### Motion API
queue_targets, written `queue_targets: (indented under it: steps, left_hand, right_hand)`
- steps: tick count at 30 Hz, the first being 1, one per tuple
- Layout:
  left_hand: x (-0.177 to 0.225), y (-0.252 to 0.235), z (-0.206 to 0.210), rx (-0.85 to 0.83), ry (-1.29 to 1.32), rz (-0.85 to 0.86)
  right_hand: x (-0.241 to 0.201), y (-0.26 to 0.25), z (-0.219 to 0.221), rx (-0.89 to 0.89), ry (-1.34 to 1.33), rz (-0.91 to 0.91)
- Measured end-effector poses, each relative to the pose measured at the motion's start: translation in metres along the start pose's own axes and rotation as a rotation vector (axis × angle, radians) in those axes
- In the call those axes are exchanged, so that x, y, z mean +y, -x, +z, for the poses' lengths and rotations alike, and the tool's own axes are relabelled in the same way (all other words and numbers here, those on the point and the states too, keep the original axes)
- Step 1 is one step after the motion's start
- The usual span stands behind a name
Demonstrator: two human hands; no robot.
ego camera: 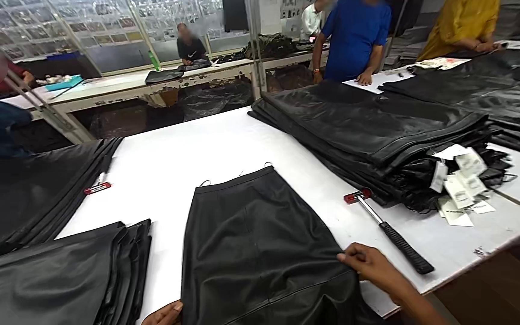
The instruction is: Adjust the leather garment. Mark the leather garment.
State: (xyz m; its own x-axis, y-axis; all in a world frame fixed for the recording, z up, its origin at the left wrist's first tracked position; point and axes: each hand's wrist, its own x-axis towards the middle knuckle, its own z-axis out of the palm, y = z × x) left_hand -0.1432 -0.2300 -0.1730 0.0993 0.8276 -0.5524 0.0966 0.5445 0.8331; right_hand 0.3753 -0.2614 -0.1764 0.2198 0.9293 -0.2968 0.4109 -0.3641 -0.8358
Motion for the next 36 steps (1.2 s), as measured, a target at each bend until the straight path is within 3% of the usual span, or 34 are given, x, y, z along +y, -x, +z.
queue_targets:
  steps: [2, 10, 17, 21, 23, 25, 27, 29, 32, 36]
  left_hand:
    - [-0.005, 0.008, 0.004, -0.056, 0.081, -0.018]
    - [-0.021, 0.063, 0.016, -0.169, 0.089, -0.091]
    - [-0.039, 0.066, 0.036, 0.013, 0.371, -0.015]
    - [-0.037, 0.061, 0.041, 0.102, 0.480, 0.093]
    - [-0.030, 0.058, 0.038, 0.203, 0.412, 0.128]
    - [-0.026, 0.054, 0.040, 0.348, 0.163, 0.116]
    - [-0.031, 0.042, 0.047, 0.434, -0.128, 0.116]
    - [-0.037, 0.034, 0.052, 0.472, -0.249, 0.118]
    - [-0.038, 0.042, 0.055, 0.447, -0.201, 0.090]
    - [-0.040, 0.063, 0.039, 0.207, 0.212, 0.063]
  right_hand:
    - [0.003, 0.008, -0.008, -0.011, -0.193, 0.072]
    - [0.006, 0.033, -0.019, -0.113, -0.026, 0.124]
    - [-0.003, 0.025, 0.006, 0.002, -0.275, 0.073]
    - [-0.018, 0.022, -0.003, -0.120, -0.473, 0.075]
    - [-0.010, 0.013, -0.024, -0.055, -0.494, 0.056]
    - [0.005, 0.000, -0.037, 0.041, -0.346, 0.115]
    - [0.017, -0.005, -0.032, 0.035, -0.172, 0.167]
    - [0.021, -0.005, -0.025, 0.045, -0.097, 0.162]
    - [0.029, 0.003, -0.022, 0.080, -0.136, 0.125]
    - [0.038, 0.013, -0.028, 0.045, -0.330, 0.120]
